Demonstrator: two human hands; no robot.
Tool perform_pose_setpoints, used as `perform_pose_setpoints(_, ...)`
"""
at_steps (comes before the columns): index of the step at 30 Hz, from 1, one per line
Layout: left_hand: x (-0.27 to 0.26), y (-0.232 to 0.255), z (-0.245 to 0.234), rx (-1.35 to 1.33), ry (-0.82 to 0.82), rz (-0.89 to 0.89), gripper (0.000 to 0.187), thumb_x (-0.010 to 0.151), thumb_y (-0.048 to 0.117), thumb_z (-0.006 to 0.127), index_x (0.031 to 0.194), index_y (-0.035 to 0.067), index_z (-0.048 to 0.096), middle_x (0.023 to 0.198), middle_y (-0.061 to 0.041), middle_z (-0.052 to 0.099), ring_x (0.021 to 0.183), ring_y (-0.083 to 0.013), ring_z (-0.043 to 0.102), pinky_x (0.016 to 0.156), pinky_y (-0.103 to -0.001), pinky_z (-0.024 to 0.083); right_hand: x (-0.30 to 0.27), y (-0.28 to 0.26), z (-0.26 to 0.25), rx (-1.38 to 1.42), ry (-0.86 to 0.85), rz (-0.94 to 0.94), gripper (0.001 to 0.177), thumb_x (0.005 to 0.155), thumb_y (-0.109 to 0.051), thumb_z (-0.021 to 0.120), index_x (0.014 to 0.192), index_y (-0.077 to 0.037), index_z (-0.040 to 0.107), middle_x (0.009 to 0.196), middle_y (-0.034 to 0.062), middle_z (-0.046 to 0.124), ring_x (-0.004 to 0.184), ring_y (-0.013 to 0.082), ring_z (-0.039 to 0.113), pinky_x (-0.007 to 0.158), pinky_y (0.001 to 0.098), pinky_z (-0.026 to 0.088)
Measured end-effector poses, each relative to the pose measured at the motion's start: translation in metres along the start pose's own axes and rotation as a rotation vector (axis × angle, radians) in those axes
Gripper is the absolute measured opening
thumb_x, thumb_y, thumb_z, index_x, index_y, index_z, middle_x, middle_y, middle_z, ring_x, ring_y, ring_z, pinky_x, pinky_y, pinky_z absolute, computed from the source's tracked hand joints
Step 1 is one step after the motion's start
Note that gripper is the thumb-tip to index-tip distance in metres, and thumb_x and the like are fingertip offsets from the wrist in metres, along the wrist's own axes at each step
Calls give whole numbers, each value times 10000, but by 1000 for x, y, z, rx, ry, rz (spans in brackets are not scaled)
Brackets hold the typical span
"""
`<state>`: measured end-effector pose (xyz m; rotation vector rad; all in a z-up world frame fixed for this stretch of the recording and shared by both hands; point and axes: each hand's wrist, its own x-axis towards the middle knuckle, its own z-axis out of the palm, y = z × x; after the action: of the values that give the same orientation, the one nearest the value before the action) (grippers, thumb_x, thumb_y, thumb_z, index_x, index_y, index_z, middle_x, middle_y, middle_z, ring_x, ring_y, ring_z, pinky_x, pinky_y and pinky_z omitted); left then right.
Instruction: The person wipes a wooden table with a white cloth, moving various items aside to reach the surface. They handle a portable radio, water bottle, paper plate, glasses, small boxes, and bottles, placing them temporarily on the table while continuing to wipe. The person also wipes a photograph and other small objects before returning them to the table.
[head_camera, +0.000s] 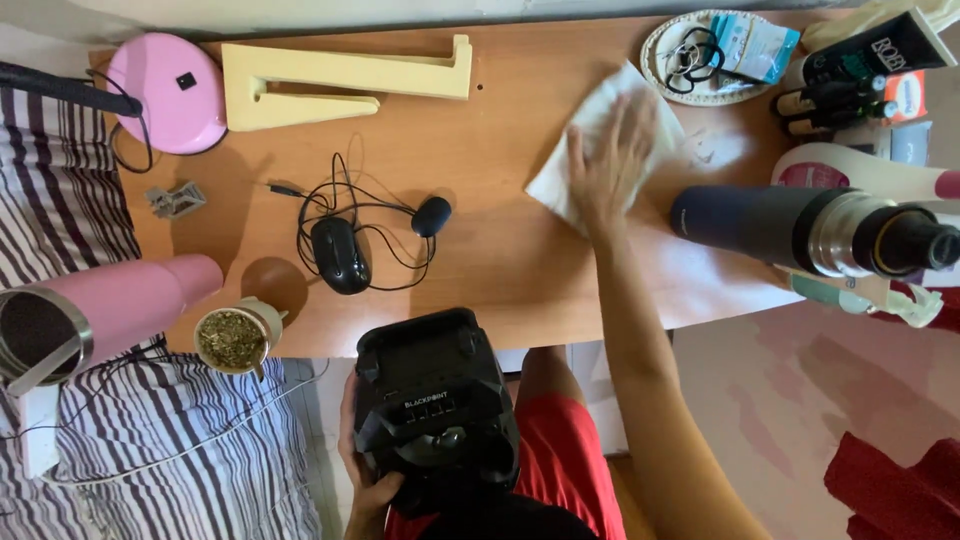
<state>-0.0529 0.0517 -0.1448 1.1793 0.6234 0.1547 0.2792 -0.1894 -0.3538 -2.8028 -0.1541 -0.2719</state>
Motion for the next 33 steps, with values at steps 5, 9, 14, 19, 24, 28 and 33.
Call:
perform_pose_setpoints(5,6,-40,-21,-131,-17,108,1242,613,369,847,1591,-24,190,1581,-240,358,1416,-374,428,1155,-513,381,-41,-43,-22,-265,-5,107,847,999,-542,615,1569,20,337,1594,322,284,1502,460,279,1255,520,232)
perform_pose_setpoints(9,29,-70,-25,-239,-139,296,1300,589,263,883,1628,68,126,1589,-229,341,1415,-377,412,1128,-548,367,-92,-70,-16,112,-49,-111,825,883,-445,740,1451,92,476,1466,387,426,1420,540,363,1228,550,242)
perform_pose_setpoints(14,113,-36,40,-104,-216,546,1223,650,261,885,1628,94,170,1625,-193,326,1470,-361,371,1220,-535,312,-189,-33,2,198,2,-597,536,916,-446,529,1303,-92,644,1363,225,588,1337,451,502,1137,534,392)
perform_pose_setpoints(19,185,-29,95,106,-171,637,1232,734,265,966,1657,154,157,1679,-150,247,1528,-329,314,1287,-524,251,-212,10,-60,166,-135,-551,592,989,-483,459,1490,-175,523,1595,178,418,1404,373,477,1095,465,441)
perform_pose_setpoints(24,243,-13,156,-10,-396,612,1093,731,113,892,1598,200,233,1617,-157,334,1527,-313,368,1343,-467,293,-236,92,-83,118,-268,-286,536,1028,-227,434,1542,-79,414,1635,222,323,1517,405,326,1258,497,272)
perform_pose_setpoints(28,292,-29,181,50,-518,679,1143,751,145,920,1630,191,191,1680,-117,250,1577,-305,298,1370,-498,299,-227,92,-107,183,-201,-258,522,1100,-252,274,1547,-5,382,1615,237,355,1519,413,325,1265,502,250)
perform_pose_setpoints(33,323,-38,204,54,-606,625,1156,767,94,934,1620,127,154,1696,-125,235,1610,-253,249,1387,-389,166,-230,81,-37,710,-76,1045,404,1083,-471,261,877,-196,474,802,-3,449,744,153,438,673,397,405)
